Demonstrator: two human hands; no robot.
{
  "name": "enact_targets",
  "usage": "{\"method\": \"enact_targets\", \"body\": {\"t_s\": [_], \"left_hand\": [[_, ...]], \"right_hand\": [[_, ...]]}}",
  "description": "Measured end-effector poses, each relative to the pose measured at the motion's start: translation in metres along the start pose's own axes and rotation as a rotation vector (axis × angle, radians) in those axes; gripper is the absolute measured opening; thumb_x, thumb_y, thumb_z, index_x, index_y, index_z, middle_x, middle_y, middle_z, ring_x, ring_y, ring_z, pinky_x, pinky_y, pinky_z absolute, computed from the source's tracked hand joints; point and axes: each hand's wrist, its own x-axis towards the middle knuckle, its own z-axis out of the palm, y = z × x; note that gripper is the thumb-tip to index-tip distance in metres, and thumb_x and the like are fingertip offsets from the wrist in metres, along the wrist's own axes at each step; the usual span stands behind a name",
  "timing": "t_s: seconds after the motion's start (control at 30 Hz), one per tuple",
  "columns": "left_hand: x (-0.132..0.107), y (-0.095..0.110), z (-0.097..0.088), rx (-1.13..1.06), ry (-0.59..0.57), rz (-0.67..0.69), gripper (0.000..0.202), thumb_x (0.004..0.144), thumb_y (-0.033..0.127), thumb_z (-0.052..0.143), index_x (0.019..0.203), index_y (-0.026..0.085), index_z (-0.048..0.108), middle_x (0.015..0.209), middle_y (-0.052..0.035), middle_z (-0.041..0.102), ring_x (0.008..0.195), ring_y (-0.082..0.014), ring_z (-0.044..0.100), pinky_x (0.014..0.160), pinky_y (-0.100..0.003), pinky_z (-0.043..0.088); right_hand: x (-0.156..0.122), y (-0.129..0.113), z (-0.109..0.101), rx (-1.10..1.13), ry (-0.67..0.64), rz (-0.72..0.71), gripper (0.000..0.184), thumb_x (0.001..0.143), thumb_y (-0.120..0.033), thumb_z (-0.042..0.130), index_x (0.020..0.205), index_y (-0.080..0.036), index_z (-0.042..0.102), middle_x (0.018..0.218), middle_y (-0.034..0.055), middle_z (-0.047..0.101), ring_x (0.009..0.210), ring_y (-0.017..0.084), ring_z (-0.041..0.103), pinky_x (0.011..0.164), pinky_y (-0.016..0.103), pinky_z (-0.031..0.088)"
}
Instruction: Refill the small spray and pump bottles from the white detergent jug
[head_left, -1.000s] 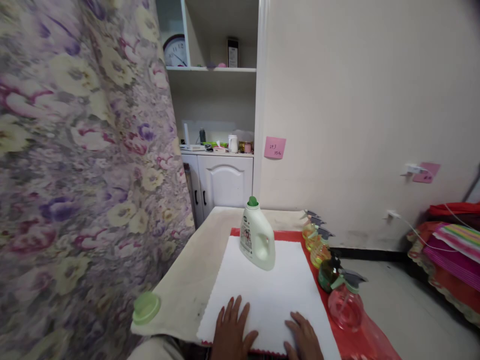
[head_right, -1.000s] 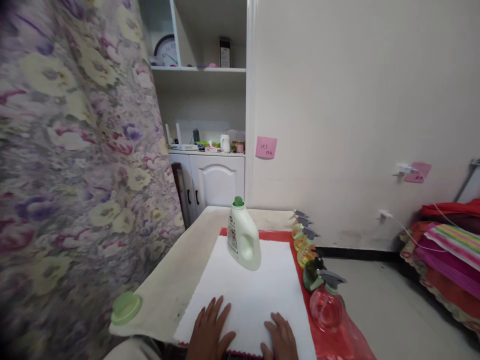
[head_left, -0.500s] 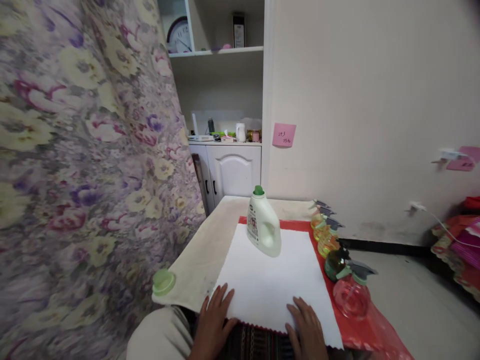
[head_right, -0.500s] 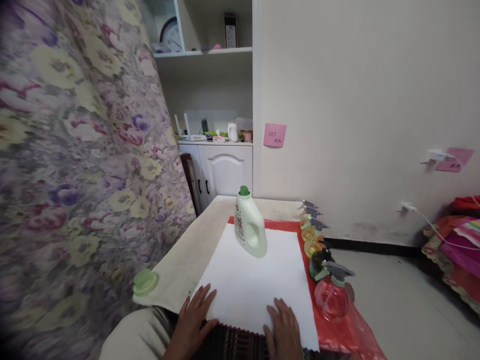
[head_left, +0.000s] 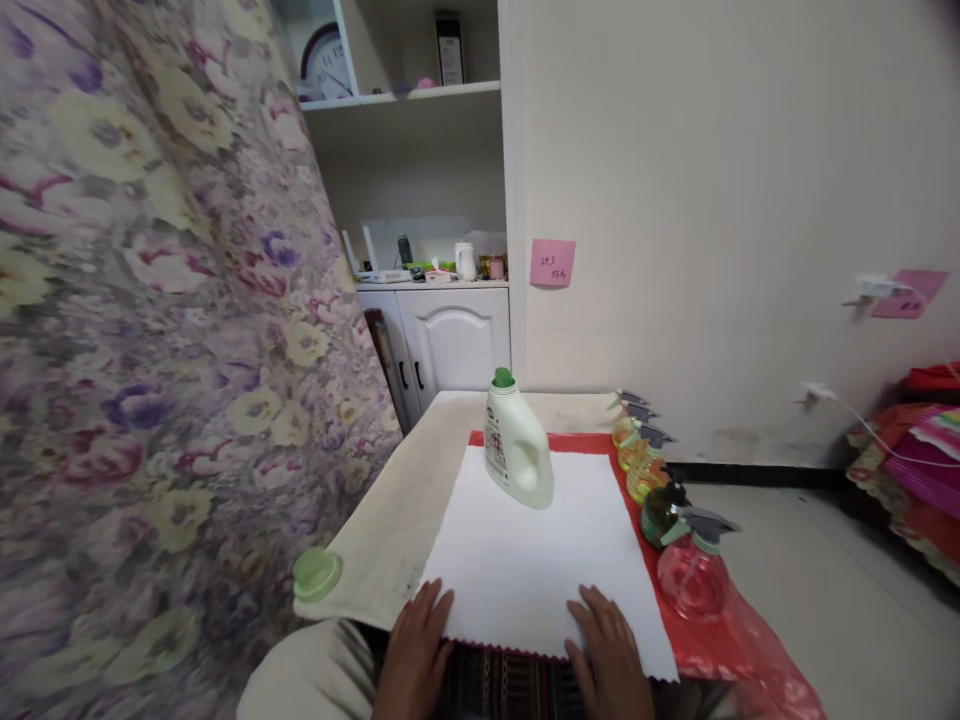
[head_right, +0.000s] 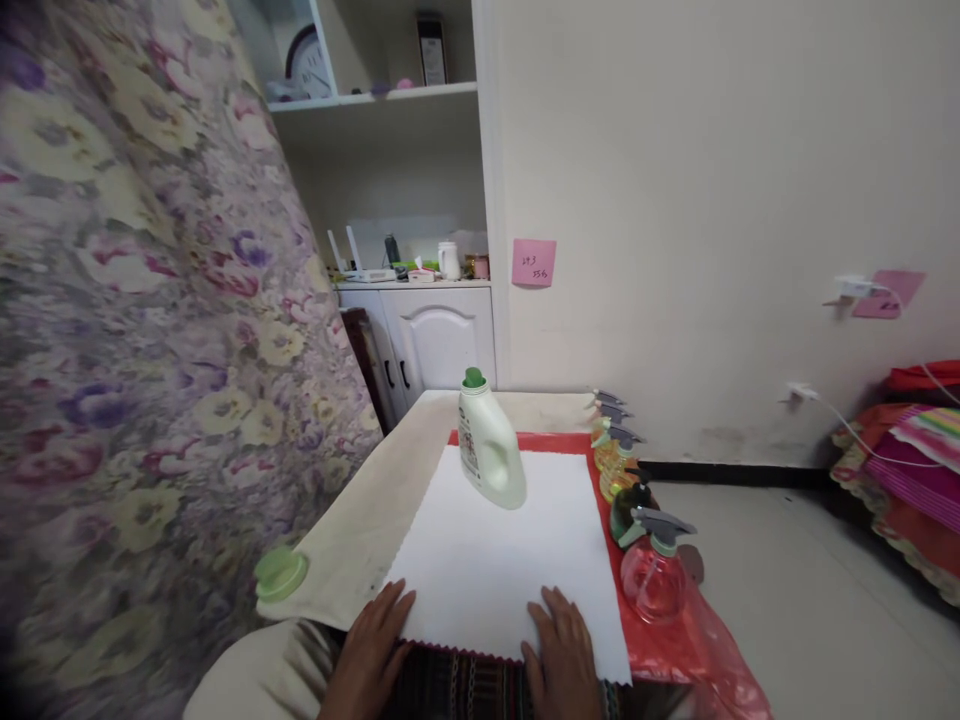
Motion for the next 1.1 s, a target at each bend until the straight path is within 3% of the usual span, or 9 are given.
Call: {"method": "enact_targets", "body": {"t_s": [0.13, 0.27, 0.43, 0.53, 0.67, 0.77, 0.93, 1.1], "left_hand": [[-0.004, -0.001, 0.004, -0.066, 0.119, 0.111, 0.038, 0.088, 0.024, 0.052, 0.126, 0.026, 0.055, 0.125, -0.0085, 0.067, 0.113, -0.0217, 0.064, 0.090, -0.036, 0.057], [-0.004, -0.004, 0.005, -0.098, 0.135, 0.115, 0.033, 0.090, 0.025, 0.050, 0.121, 0.026, 0.058, 0.118, -0.0085, 0.070, 0.107, -0.0212, 0.066, 0.088, -0.035, 0.058], [-0.002, -0.004, 0.003, -0.090, 0.155, 0.153, 0.036, 0.088, 0.026, 0.052, 0.123, 0.025, 0.056, 0.120, -0.0087, 0.068, 0.110, -0.0222, 0.064, 0.088, -0.035, 0.056], [0.005, 0.018, 0.000, -0.066, 0.142, 0.213, 0.042, 0.085, 0.024, 0.055, 0.127, 0.024, 0.054, 0.126, -0.0102, 0.065, 0.117, -0.0240, 0.059, 0.092, -0.037, 0.053], [0.023, 0.073, 0.002, -0.050, 0.006, 0.327, 0.066, 0.073, 0.010, 0.059, 0.136, 0.024, 0.045, 0.143, -0.0101, 0.053, 0.133, -0.0273, 0.046, 0.102, -0.044, 0.046], [0.034, 0.105, 0.013, -0.056, -0.043, 0.414, 0.071, 0.069, 0.008, 0.060, 0.136, 0.025, 0.044, 0.143, -0.0068, 0.053, 0.132, -0.0268, 0.047, 0.102, -0.045, 0.043], [0.036, 0.111, 0.030, -0.009, 0.026, 0.468, 0.074, 0.071, -0.002, 0.047, 0.139, 0.028, 0.041, 0.142, -0.0016, 0.055, 0.131, -0.0206, 0.048, 0.106, -0.039, 0.037], [0.035, 0.107, 0.034, -0.040, 0.090, 0.449, 0.060, 0.083, 0.003, 0.044, 0.136, 0.031, 0.046, 0.138, -0.0006, 0.059, 0.129, -0.0191, 0.051, 0.106, -0.037, 0.035]], "right_hand": [[0.001, -0.003, -0.003, 0.004, 0.008, 0.002, 0.040, 0.086, -0.030, 0.056, 0.125, -0.023, 0.051, 0.130, 0.0145, 0.062, 0.120, 0.032, 0.058, 0.091, 0.057, 0.056], [0.004, -0.006, -0.012, 0.064, -0.025, 0.022, 0.040, 0.086, -0.029, 0.056, 0.125, -0.024, 0.050, 0.131, 0.0135, 0.061, 0.122, 0.032, 0.056, 0.093, 0.058, 0.055], [-0.004, 0.005, -0.030, 0.223, -0.076, 0.114, 0.036, 0.090, -0.021, 0.048, 0.126, -0.027, 0.048, 0.130, 0.0092, 0.060, 0.122, 0.022, 0.056, 0.096, 0.043, 0.056], [-0.020, 0.023, -0.038, 0.195, -0.085, 0.141, 0.039, 0.090, -0.019, 0.048, 0.128, -0.029, 0.048, 0.127, 0.0087, 0.061, 0.118, 0.022, 0.058, 0.095, 0.043, 0.056], [-0.037, 0.042, -0.043, 0.126, -0.068, 0.166, 0.039, 0.088, -0.017, 0.049, 0.126, -0.028, 0.051, 0.123, 0.0096, 0.063, 0.113, 0.024, 0.061, 0.090, 0.045, 0.057], [-0.040, 0.046, -0.045, 0.113, -0.074, 0.170, 0.038, 0.087, -0.015, 0.050, 0.122, -0.028, 0.055, 0.121, 0.0086, 0.065, 0.111, 0.024, 0.062, 0.089, 0.044, 0.057], [-0.036, 0.042, -0.046, 0.097, -0.072, 0.185, 0.041, 0.081, -0.014, 0.054, 0.120, -0.028, 0.056, 0.121, 0.0075, 0.066, 0.110, 0.025, 0.063, 0.089, 0.045, 0.056], [-0.034, 0.036, -0.046, 0.118, -0.066, 0.261, 0.043, 0.077, -0.018, 0.061, 0.118, -0.030, 0.056, 0.121, 0.0066, 0.065, 0.109, 0.028, 0.062, 0.090, 0.048, 0.054]]}}
